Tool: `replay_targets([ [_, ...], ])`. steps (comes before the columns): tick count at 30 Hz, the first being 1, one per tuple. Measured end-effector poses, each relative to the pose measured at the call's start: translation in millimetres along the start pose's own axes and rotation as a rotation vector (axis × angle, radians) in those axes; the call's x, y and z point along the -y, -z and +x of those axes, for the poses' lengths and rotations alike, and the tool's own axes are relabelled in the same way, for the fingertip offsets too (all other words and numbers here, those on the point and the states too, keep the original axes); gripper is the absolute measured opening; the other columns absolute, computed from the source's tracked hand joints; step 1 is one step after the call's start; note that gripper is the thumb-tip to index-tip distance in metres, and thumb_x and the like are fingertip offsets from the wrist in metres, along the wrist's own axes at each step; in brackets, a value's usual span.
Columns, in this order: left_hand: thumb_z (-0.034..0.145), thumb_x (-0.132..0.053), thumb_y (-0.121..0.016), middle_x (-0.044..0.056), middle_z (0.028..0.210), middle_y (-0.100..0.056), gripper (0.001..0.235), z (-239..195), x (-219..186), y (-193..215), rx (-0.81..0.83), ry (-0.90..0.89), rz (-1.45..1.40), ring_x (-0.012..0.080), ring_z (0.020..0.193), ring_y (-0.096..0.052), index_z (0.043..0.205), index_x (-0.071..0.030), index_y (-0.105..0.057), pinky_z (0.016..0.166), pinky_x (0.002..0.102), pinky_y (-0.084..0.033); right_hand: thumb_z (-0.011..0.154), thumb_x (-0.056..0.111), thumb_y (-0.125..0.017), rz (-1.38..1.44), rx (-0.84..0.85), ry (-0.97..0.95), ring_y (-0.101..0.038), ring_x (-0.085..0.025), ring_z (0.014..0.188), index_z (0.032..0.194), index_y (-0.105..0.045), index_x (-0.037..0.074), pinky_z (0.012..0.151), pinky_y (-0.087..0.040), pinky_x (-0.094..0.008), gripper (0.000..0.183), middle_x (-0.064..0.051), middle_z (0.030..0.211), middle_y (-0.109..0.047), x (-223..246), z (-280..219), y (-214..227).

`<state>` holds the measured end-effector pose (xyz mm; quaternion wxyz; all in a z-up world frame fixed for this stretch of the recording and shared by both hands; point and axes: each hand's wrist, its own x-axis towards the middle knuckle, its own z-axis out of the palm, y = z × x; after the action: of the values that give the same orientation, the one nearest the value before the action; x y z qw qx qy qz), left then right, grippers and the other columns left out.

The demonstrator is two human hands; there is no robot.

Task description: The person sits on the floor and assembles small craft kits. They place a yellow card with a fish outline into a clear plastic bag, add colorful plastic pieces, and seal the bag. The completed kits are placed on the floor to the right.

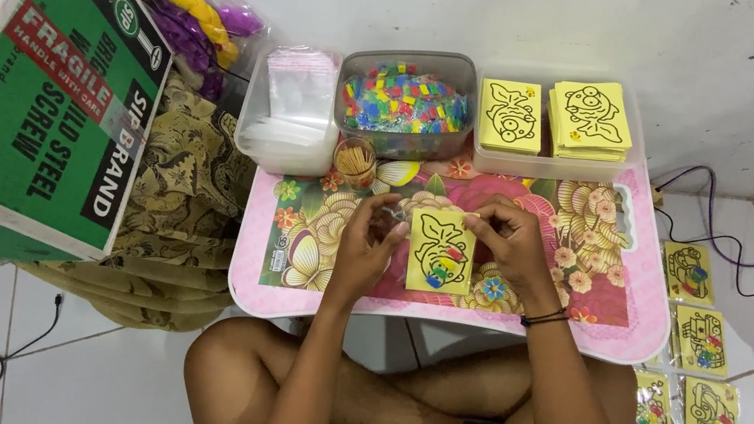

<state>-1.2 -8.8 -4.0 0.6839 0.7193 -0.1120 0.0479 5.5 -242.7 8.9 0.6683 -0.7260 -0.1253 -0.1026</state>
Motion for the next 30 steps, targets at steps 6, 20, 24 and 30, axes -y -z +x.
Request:
replay_targets([
  [6, 0.093, -0.006, -0.072, 0.010, 0.102, -0.068, 0.063, -2.5, -2.9, 0.0, 0.151, 0.053, -0.157, 0.0177, 0.092, -0.068, 0.148, -0.013, -0.044, 0.087, 0.033, -0.056, 0.095, 0.012, -0.074, 0.017, -0.009, -0.011, -0.051, -0.012, 0.077, 0.081, -0.075, 0.000, 0.071, -0.044, -0.028, 0.019, -0.008, 0.077, -0.060, 0.1, 0.0, 0.0],
  [20, 0.095, -0.007, -0.070, 0.014, 0.108, -0.064, 0.030, 0.3, 1.9, -1.3, 0.013, 0.015, -0.103, 0.0165, 0.067, -0.063, 0.123, -0.007, -0.060, 0.063, 0.030, -0.053, 0.086, -0.002, -0.073, 0.177, 0.002, -0.144, -0.064, -0.007, 0.082, 0.147, -0.051, 0.009, 0.077, -0.055, -0.023, 0.065, -0.004, 0.088, -0.066, 8.1, 1.7, -1.7],
  [24, 0.097, -0.011, -0.069, 0.013, 0.098, -0.064, 0.030, -2.2, -19.6, -3.3, 0.034, 0.005, -0.064, 0.0183, 0.068, -0.064, 0.125, -0.007, -0.059, 0.064, 0.033, -0.052, 0.085, -0.001, -0.077, 0.171, -0.061, -0.088, -0.064, -0.008, 0.080, 0.116, -0.072, 0.005, 0.075, -0.055, -0.023, 0.032, -0.005, 0.085, -0.070, -25.6, 4.3, 3.9],
  [30, 0.095, -0.011, -0.071, 0.012, 0.086, -0.069, 0.035, -3.5, -10.4, -2.3, 0.072, -0.021, 0.002, 0.0196, 0.067, -0.066, 0.128, -0.010, -0.058, 0.064, 0.033, -0.051, 0.083, -0.003, -0.072, 0.169, -0.074, -0.067, -0.058, -0.012, 0.073, 0.098, -0.078, -0.002, 0.068, -0.049, -0.024, 0.016, -0.009, 0.074, -0.067, -7.7, -1.9, 1.1],
])
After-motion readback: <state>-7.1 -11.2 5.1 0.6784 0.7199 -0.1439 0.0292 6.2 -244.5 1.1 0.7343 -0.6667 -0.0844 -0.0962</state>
